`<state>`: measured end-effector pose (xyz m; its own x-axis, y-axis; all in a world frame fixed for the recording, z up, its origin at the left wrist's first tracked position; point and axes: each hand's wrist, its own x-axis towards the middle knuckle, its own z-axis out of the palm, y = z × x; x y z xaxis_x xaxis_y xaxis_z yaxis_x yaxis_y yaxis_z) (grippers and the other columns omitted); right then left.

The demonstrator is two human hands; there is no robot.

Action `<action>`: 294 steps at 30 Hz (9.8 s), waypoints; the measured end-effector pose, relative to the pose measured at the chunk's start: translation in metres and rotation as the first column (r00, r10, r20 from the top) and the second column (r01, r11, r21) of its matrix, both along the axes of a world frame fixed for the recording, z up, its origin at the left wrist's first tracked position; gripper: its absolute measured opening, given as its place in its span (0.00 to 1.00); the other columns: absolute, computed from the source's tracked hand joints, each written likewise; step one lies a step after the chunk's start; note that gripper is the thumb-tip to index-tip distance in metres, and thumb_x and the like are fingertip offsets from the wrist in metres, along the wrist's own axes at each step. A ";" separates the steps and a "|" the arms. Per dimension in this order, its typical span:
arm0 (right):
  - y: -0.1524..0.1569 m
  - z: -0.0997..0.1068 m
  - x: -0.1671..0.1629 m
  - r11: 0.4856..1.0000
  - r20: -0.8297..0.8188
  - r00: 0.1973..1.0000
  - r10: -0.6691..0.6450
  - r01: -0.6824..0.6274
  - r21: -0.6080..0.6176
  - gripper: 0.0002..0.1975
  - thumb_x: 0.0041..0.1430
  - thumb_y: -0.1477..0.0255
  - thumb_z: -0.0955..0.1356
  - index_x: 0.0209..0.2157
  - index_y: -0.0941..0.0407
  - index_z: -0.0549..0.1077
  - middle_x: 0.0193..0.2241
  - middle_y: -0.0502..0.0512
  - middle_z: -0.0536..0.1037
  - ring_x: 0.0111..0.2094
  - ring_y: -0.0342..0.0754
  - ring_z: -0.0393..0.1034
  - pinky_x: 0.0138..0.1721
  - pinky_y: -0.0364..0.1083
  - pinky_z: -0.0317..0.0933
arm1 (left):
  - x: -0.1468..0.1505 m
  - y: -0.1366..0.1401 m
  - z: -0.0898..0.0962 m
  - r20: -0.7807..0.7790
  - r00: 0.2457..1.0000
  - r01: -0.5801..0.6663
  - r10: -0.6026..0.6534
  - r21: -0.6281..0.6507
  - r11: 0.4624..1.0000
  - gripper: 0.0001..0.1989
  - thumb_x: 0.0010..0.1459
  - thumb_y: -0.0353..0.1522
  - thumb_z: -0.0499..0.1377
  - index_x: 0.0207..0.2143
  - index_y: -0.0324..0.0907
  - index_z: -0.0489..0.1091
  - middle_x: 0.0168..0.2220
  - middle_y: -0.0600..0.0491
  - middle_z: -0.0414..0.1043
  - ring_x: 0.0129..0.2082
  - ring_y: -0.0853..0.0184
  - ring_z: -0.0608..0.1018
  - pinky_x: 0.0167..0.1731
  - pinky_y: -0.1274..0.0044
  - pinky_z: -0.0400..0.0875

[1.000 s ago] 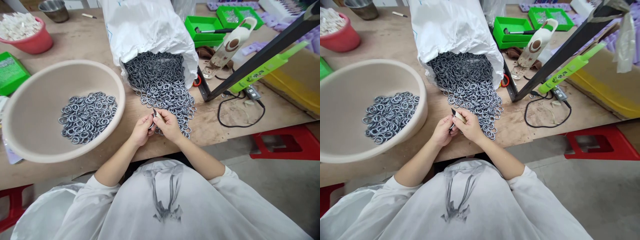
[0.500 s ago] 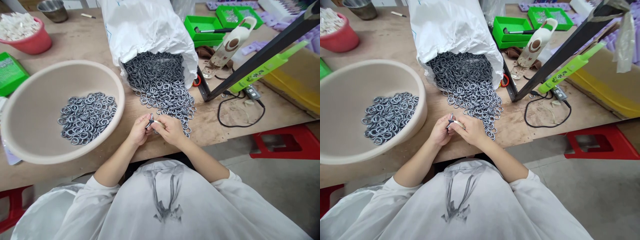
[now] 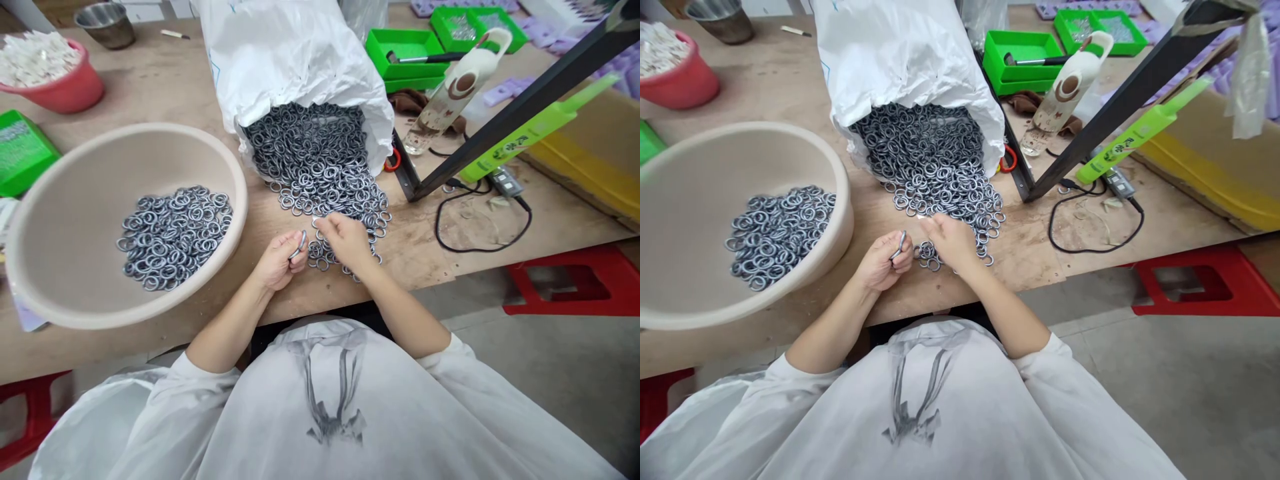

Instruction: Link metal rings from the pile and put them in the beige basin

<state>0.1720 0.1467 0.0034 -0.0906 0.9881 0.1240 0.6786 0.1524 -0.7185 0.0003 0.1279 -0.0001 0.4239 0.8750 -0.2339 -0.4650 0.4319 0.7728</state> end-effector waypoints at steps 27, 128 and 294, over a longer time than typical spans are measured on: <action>0.028 0.000 -0.013 0.994 -0.089 0.993 0.082 -0.088 -0.062 0.08 0.62 0.68 0.68 0.32 0.57 0.75 0.31 0.55 0.76 0.34 0.49 0.69 0.35 0.47 0.59 | -0.004 0.013 0.002 -0.034 0.959 -0.280 0.280 -0.248 0.928 0.09 0.57 0.33 0.57 0.37 0.37 0.72 0.28 0.54 0.74 0.19 0.73 0.73 0.13 0.84 0.62; 0.012 0.004 -0.021 0.985 -0.566 0.824 -0.015 -0.085 -0.150 0.14 0.53 0.60 0.72 0.31 0.57 0.73 0.25 0.47 0.72 0.26 0.42 0.63 0.31 0.44 0.57 | 0.007 0.004 0.001 -0.173 0.938 -0.312 0.299 -0.051 0.949 0.21 0.50 0.46 0.68 0.29 0.41 0.64 0.21 0.61 0.61 0.15 0.80 0.60 0.11 0.87 0.46; -0.017 0.012 -0.008 0.943 0.146 0.957 0.252 -0.276 0.183 0.29 0.66 0.47 0.58 0.34 0.55 0.77 0.27 0.54 0.73 0.29 0.47 0.64 0.30 0.45 0.49 | 0.006 -0.004 0.004 0.051 0.994 -0.082 0.094 -0.209 0.975 0.19 0.46 0.39 0.71 0.26 0.39 0.63 0.17 0.63 0.58 0.12 0.81 0.55 0.10 0.88 0.49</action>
